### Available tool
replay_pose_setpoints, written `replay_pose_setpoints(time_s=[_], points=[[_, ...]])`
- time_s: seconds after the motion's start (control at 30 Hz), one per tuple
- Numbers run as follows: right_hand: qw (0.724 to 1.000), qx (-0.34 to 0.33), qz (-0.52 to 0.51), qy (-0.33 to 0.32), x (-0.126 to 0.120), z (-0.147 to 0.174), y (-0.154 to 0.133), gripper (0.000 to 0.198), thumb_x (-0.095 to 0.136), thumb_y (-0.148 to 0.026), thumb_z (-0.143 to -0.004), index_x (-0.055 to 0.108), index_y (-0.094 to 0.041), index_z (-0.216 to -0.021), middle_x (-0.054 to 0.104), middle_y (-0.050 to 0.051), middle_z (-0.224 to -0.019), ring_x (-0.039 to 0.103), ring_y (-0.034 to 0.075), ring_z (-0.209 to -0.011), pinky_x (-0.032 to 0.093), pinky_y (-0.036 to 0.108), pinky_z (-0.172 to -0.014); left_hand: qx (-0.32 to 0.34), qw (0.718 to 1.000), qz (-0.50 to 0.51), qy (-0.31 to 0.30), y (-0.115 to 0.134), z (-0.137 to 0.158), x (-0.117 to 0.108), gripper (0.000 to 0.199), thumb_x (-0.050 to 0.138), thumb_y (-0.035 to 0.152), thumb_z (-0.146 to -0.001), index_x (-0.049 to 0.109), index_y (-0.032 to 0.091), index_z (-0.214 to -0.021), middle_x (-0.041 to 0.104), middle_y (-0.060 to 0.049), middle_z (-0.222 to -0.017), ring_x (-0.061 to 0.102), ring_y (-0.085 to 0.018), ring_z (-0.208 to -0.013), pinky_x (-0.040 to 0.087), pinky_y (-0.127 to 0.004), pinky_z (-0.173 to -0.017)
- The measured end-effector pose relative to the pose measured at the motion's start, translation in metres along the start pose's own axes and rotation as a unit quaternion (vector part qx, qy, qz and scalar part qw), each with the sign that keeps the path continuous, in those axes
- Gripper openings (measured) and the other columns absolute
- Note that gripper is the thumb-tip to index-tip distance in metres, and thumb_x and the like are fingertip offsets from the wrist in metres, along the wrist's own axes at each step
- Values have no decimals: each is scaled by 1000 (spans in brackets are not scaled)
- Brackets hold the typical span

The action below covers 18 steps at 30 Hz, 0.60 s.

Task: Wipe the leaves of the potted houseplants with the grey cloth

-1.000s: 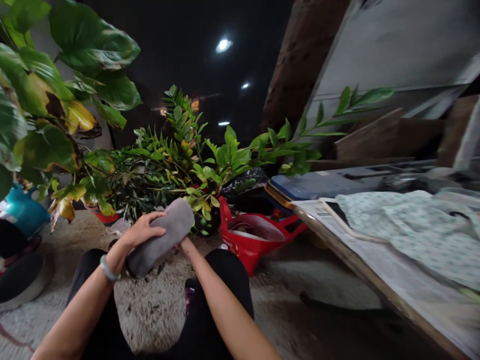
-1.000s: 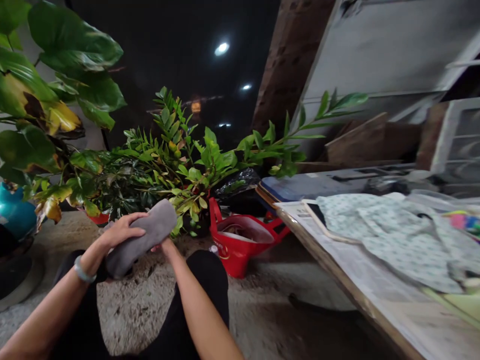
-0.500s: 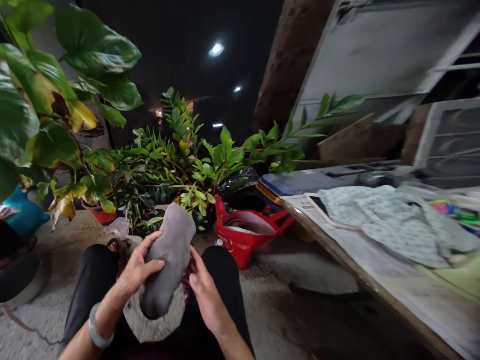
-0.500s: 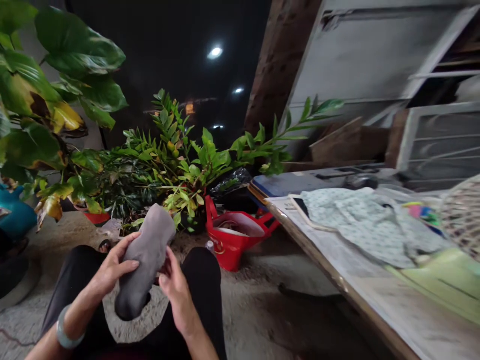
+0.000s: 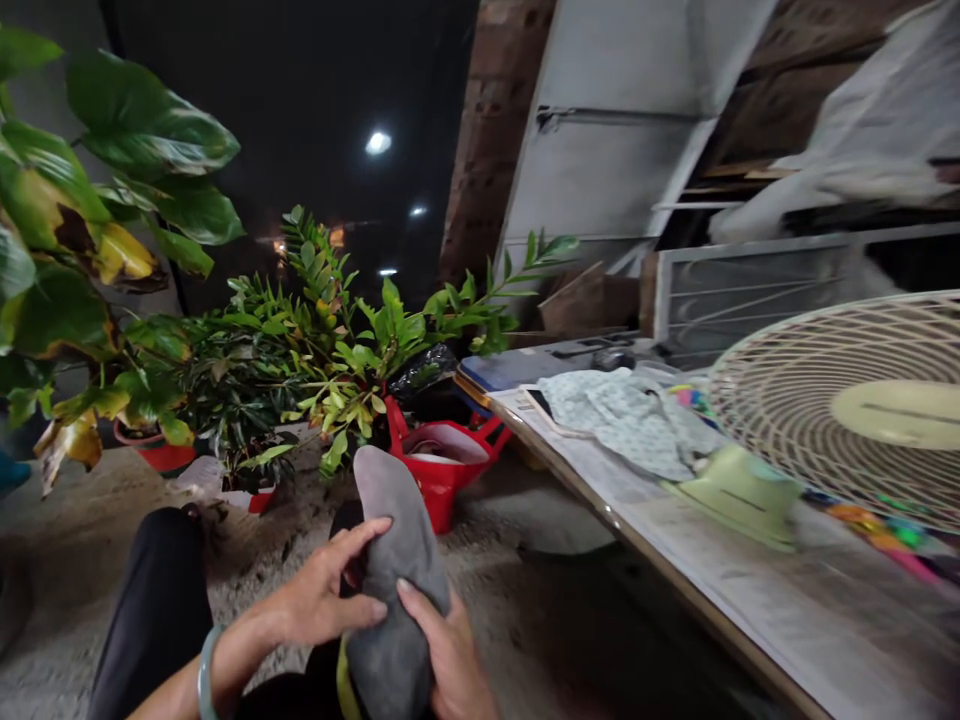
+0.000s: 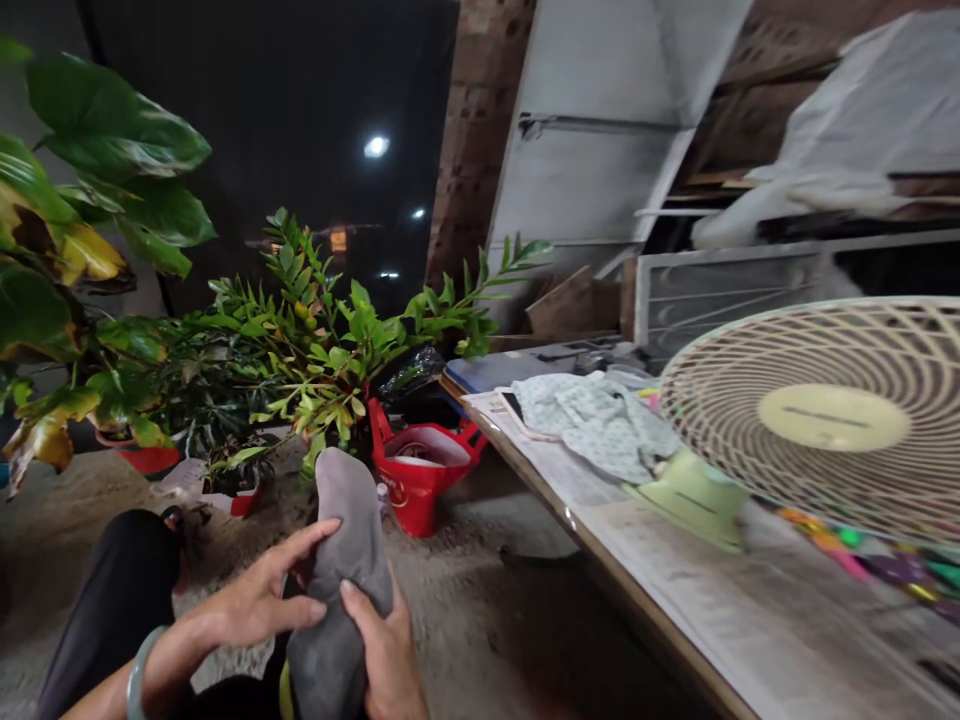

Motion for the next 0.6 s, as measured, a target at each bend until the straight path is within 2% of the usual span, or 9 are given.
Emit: replay_pose_setpoints(time_s=[0.07,0.1,0.17,0.23,0.3,0.37,0.43,0.5,0.6], points=[[999,25,-11,28,-2,-5,-7,50,86,-46,-55,72,-21,-96,79,8,-86,74,32,-78,60,42,-70,0,1000,4,-6,-1,-7,-8,77,74,38,-75,48,32,-148,65,-9,-115,62,-24,-90,52,-39,-81],[999,23,-7,43,-2,-10,-12,49,87,-44,-53,72,-21,-94,79,7,-85,74,31,-77,60,40,-70,8,1000,2,11,0,-12,-14,70,71,36,-78,52,29,-145,65,-10,-116,62,-24,-92,52,-39,-80],[997,16,1,77,-2,-20,-23,50,88,-39,-48,72,-21,-91,79,5,-83,74,30,-76,60,37,-69,46,994,-44,90,6,-23,-30,57,67,30,-80,60,26,-137,63,-12,-123,61,-26,-99,53,-40,-84],[995,18,-7,99,0,-31,-33,51,88,-36,-43,72,-21,-89,79,4,-80,74,30,-75,60,36,-67,102,962,-157,197,17,-36,-48,47,65,23,-80,68,26,-127,56,-13,-136,56,-30,-113,49,-45,-94],[994,22,-20,104,3,-36,-40,51,88,-36,-42,72,-20,-87,78,5,-78,74,31,-73,60,37,-64,155,905,-295,266,27,-52,-63,40,64,17,-79,73,27,-116,45,-12,-149,44,-35,-129,39,-53,-107],[995,20,-23,98,3,-36,-45,49,88,-38,-44,72,-20,-87,78,5,-79,74,32,-74,60,38,-64,166,856,-406,276,31,-70,-76,36,63,14,-78,75,26,-110,39,-10,-155,32,-38,-138,30,-58,-112],[995,18,-15,99,1,-32,-47,49,88,-40,-46,72,-20,-89,79,5,-80,74,32,-74,61,39,-64,128,829,-476,263,26,-88,-91,37,63,14,-78,73,26,-112,37,-9,-157,28,-39,-140,28,-60,-112],[994,26,-12,109,-5,-27,-45,54,89,-42,-46,70,-19,-92,79,4,-79,74,32,-74,61,39,-63,67,816,-517,247,15,-101,-107,38,62,18,-80,70,25,-116,38,-9,-157,29,-39,-139,31,-59,-111],[990,52,-17,132,-15,-24,-37,63,91,-41,-41,69,-17,-94,78,3,-72,74,31,-68,60,38,-59,-5,819,-533,214,-10,-113,-128,38,59,24,-84,66,22,-122,41,-9,-155,38,-36,-133,39,-53,-106]])
Point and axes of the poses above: each hand's wrist, its own z-axis away from the middle knuckle, its own x-axis out of the palm, y = z × x, the point moved 3 cm from there along -z, towards the middle knuckle
